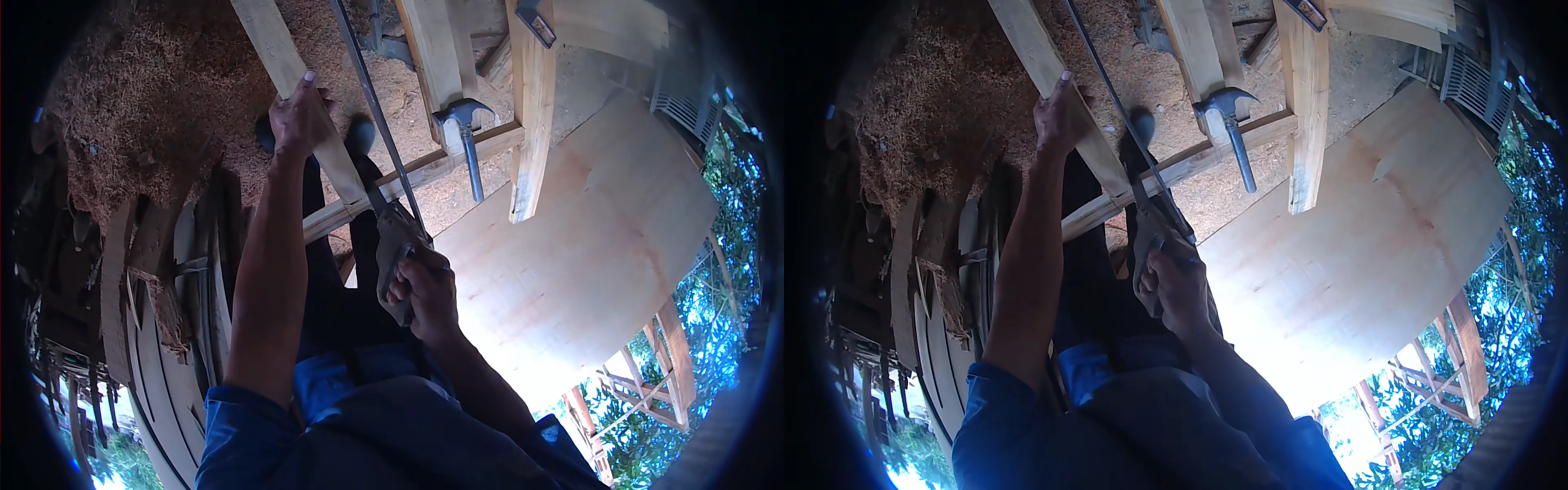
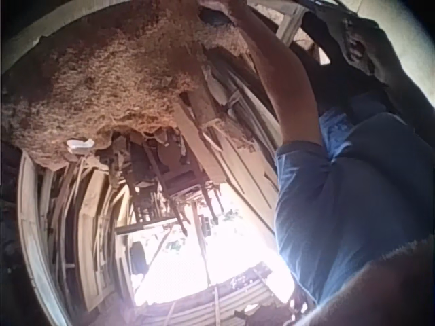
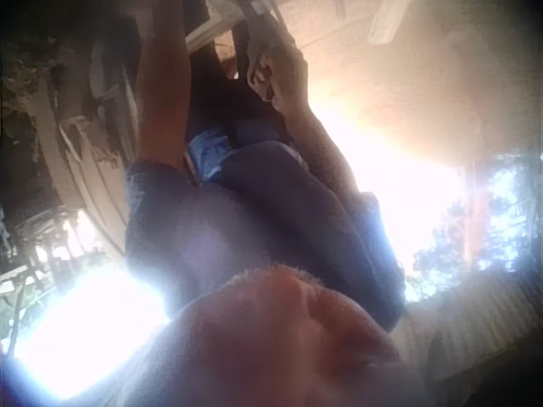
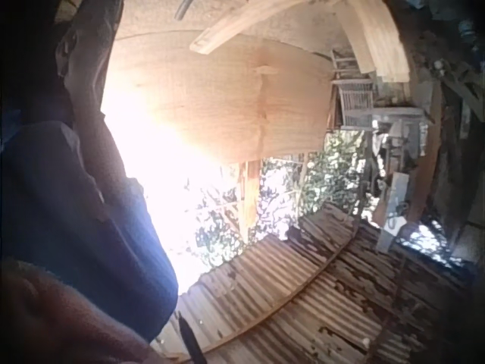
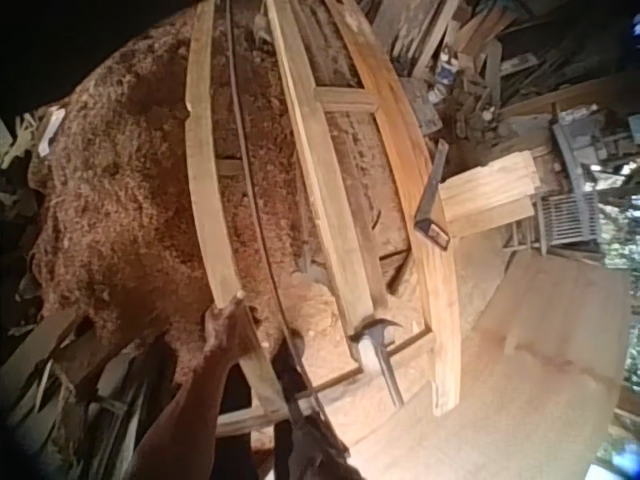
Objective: The person builds a wooden frame by cutting planks with a hand saw, hammering nails into the joints, and verifying the alignment using a square tool.
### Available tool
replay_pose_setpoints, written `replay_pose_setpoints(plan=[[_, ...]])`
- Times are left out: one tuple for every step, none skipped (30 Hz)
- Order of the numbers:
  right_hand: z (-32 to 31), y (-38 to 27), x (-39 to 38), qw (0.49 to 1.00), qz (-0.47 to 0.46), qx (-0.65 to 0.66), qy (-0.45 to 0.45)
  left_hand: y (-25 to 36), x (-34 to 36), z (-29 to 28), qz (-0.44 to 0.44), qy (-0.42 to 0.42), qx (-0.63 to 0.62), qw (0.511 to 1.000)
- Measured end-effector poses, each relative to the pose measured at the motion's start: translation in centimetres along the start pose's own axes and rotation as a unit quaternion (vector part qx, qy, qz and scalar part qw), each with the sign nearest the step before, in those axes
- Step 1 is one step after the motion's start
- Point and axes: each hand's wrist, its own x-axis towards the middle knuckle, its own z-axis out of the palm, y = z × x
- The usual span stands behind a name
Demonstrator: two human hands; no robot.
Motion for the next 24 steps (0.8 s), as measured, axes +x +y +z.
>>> replay_pose_setpoints(plan=[[0.1,0.2,0.6,1.000,0.001,0.002,-0.006,-0.3,-0.2,-0.1,-0.003,0.000,0.001,1.000],[-0.2,0.1,0.1,1.000,0.003,0.002,-0.004,-0.6,-0.4,-0.1,0.002,0.007,0.001,1.000],[-0.2,-0.3,-0.1,1.000,0.004,0.003,-0.012,-0.1,0.1,-0.2,0.019,0.013,0.000,1.000],[-0.5,-0.7,-0.7,1.000,0.010,0.004,-0.014,0.0,0.0,-0.2,0.019,0.015,0.000,1.000],[-0.8,-1.4,-1.7,1.000,0.011,-0.005,-0.013,0.2,0.0,0.0,0.013,0.008,0.018,1.000],[-0.8,-1.3,-1.9,1.000,0.013,-0.006,-0.014,0.0,-0.2,0.1,0.006,0.000,0.035,0.999],[-0.8,-1.0,-2.1,1.000,0.008,-0.017,-0.012,-0.1,-0.3,0.3,0.004,0.002,0.031,1.000],[-0.8,-0.8,-2.0,1.000,0.003,-0.028,-0.010,0.0,-0.2,0.2,0.004,0.004,0.031,0.999],[0.0,-0.3,-0.9,1.000,0.003,-0.016,0.009,0.0,-0.3,0.0,0.011,0.009,0.027,1.000],[0.4,-0.1,0.7,1.000,0.000,-0.016,0.015,0.1,-0.2,0.3,0.019,0.008,0.020,1.000],[0.6,-0.1,2.2,1.000,0.013,-0.016,0.019,0.2,-0.2,0.5,0.020,0.005,0.017,1.000],[0.8,0.2,3.1,0.999,0.031,-0.018,0.020,0.1,-0.3,0.2,0.022,0.012,0.008,1.000],[0.7,0.8,2.6,0.998,0.038,-0.035,0.039,0.1,-0.3,0.0,0.024,0.018,-0.002,1.000],[0.0,0.9,1.0,0.998,0.038,-0.037,0.037,-0.1,-0.2,0.2,0.026,0.020,-0.003,0.999],[-0.2,0.2,-1.2,0.999,0.021,-0.030,0.016,0.0,-0.2,0.4,0.029,0.014,0.003,0.999],[-0.3,0.1,-2.3,0.999,0.025,-0.029,0.034,-0.3,-0.4,0.4,0.024,0.005,0.009,1.000],[-0.1,-0.3,-2.6,0.998,0.026,-0.031,0.041,-0.4,-0.6,0.1,0.021,0.007,0.011,1.000],[0.2,-0.2,-2.3,0.998,0.024,-0.031,0.043,-0.3,-0.4,0.2,0.027,-0.001,0.015,1.000],[0.5,0.1,-2.0,0.999,0.017,-0.023,0.021,-0.2,-0.2,0.3,0.033,-0.010,0.019,0.999],[1.0,0.3,-1.6,1.000,0.009,-0.015,-0.001,0.1,0.2,0.4,0.033,-0.013,0.018,0.999],[2.3,-0.2,-1.7,0.999,-0.009,-0.046,-0.006,0.3,0.7,0.1,0.025,-0.003,0.022,0.999],[1.2,-0.1,-1.8,0.999,-0.006,-0.045,-0.004,0.4,0.8,-0.4,0.018,0.007,0.025,0.999],[-0.7,0.0,-1.9,0.999,0.012,-0.034,0.002,0.0,0.3,-0.9,0.015,0.028,0.039,0.999],[-1.6,-0.3,-1.9,0.999,0.026,-0.022,0.003,-0.1,0.1,-0.5,0.017,0.029,0.040,0.999]])
